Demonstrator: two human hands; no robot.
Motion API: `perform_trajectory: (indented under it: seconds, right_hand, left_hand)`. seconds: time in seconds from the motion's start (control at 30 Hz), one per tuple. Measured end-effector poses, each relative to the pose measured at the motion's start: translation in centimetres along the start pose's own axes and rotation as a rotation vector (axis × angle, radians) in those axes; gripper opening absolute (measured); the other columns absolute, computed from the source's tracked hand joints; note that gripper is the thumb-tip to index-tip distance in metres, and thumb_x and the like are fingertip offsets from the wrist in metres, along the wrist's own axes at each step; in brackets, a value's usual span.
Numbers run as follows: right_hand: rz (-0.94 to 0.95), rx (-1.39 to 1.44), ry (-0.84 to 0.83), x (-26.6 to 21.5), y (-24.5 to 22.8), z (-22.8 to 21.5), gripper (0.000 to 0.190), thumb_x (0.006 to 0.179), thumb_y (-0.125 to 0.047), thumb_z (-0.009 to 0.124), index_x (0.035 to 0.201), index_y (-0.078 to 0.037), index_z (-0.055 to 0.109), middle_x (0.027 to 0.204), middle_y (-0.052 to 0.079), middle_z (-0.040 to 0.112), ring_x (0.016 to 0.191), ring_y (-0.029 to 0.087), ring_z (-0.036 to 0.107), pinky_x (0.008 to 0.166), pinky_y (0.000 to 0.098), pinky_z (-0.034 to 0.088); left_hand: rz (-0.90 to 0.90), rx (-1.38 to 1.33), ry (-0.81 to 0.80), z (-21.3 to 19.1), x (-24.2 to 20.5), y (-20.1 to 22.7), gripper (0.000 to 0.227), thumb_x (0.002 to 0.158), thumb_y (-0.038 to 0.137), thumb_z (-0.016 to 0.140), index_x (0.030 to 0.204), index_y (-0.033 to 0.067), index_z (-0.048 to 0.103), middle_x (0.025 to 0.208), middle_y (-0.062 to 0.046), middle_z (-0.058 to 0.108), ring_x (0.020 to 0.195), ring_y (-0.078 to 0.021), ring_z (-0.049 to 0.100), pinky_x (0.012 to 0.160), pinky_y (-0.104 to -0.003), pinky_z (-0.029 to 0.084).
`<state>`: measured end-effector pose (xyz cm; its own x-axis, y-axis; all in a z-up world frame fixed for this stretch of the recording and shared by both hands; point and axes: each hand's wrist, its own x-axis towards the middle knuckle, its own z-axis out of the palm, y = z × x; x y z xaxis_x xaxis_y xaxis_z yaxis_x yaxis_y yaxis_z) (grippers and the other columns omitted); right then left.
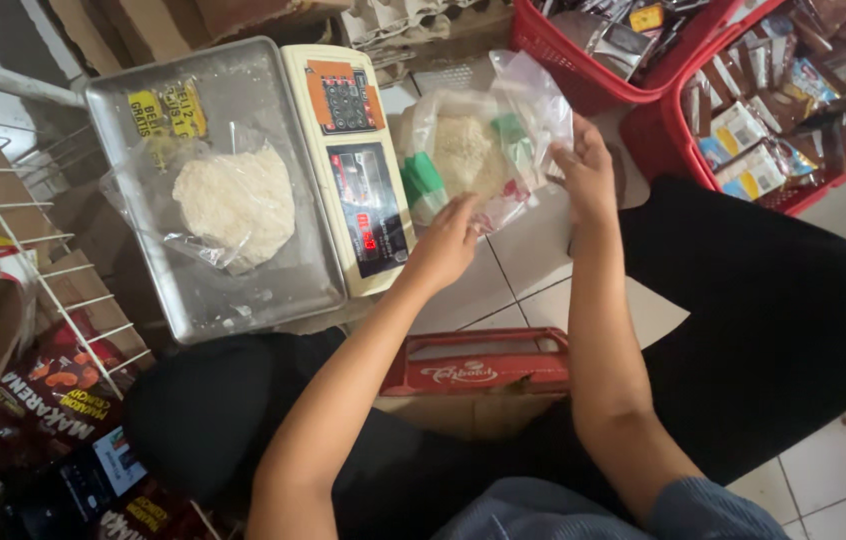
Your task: The person scoops rice from a large bag into a small plastic bag placed on a digital scale. They repeatedly add rice using a metal scoop to reach a specific weight, then remove the filled bag and replace it with an empty one to continue the process.
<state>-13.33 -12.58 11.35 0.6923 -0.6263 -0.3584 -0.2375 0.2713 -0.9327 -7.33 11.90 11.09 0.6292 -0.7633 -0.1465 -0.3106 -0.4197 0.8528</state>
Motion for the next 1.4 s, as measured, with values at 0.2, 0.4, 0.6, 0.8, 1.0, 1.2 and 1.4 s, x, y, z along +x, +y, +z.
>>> perform_trajectory:
  seconds: [0.2,0.4,0.6,0.8,1.0,1.2,1.4]
  right_hand:
    - [-0.148,-0.374,0.063,1.3,11.0,-2.8,0.038,0.092,0.002,0.067,0.129,-0.002,0.059,0.125,0.012,0.069,0.116,0.022,0.064,0.098,0.0359,0.05]
    - [-0.386,-0.703,0.147,-1.5,10.0,-0.8,0.036,0.085,0.003,0.067,0.121,0.0,0.063,0.118,0.021,0.068,0.113,0.035,0.064,0.095,0.0407,0.051]
    - [-0.292,-0.518,-0.017,-2.0,9.9,-0.2,0.041,0.086,0.001,0.058,0.126,-0.003,0.059,0.121,0.02,0.067,0.113,0.039,0.064,0.093,0.0404,0.051]
    - [-0.079,-0.342,0.062,-2.2,13.9,-1.5,0.043,0.087,0.005,0.054,0.129,-0.004,0.059,0.118,0.013,0.066,0.109,0.023,0.064,0.092,0.0325,0.05]
    - [-0.229,0.051,0.395,-0.4,14.7,-3.1,0.049,0.09,0.011,0.052,0.136,-0.005,0.052,0.132,0.014,0.061,0.121,0.025,0.061,0.101,0.0339,0.048]
    - [-0.417,-0.587,0.456,-1.6,18.1,-2.5,0.066,0.092,0.014,0.053,0.154,0.001,0.036,0.156,0.024,0.046,0.148,0.039,0.045,0.124,0.0435,0.033]
    - [-0.396,-0.727,0.098,-4.4,17.6,-1.7,0.105,0.076,0.008,0.068,0.163,-0.003,0.011,0.166,0.028,0.012,0.153,0.051,0.017,0.125,0.0507,0.023]
  left_hand:
    - [0.045,0.213,-0.119,2.7,-0.4,-1.7,0.054,0.097,0.009,0.058,0.149,0.0036,0.045,0.163,-0.021,0.033,0.15,-0.0383,0.03,0.121,-0.046,0.031]
    - [0.034,0.407,-0.188,4.3,-0.4,-3.5,0.058,0.093,0.003,0.053,0.15,0.0043,0.043,0.166,-0.016,0.029,0.153,-0.0328,0.027,0.119,-0.048,0.032]
    - [0.018,0.592,-0.219,6.3,-1.6,-6.0,0.065,0.088,0.0,0.049,0.152,0.0087,0.044,0.164,-0.009,0.032,0.154,-0.0265,0.027,0.118,-0.058,0.029]
    - [-0.118,0.618,-0.375,6.3,-2.2,-5.8,0.045,0.102,0.011,0.044,0.147,0.0105,0.049,0.167,-0.012,0.03,0.155,-0.0268,0.031,0.118,-0.059,0.034]
    - [0.012,0.547,-0.231,4.8,-2.0,-4.5,0.065,0.089,0.011,0.059,0.153,0.0104,0.044,0.165,-0.011,0.03,0.152,-0.0301,0.03,0.115,-0.053,0.038]
    - [0.016,0.591,-0.218,3.8,-1.0,-4.0,0.067,0.09,0.017,0.068,0.151,0.0092,0.043,0.169,-0.012,0.023,0.157,-0.0324,0.02,0.115,-0.051,0.038]
    - [-0.037,0.537,-0.235,2.9,-0.9,-2.8,0.077,0.086,0.02,0.074,0.154,0.0105,0.039,0.169,-0.011,0.018,0.156,-0.0319,0.014,0.117,-0.052,0.034]
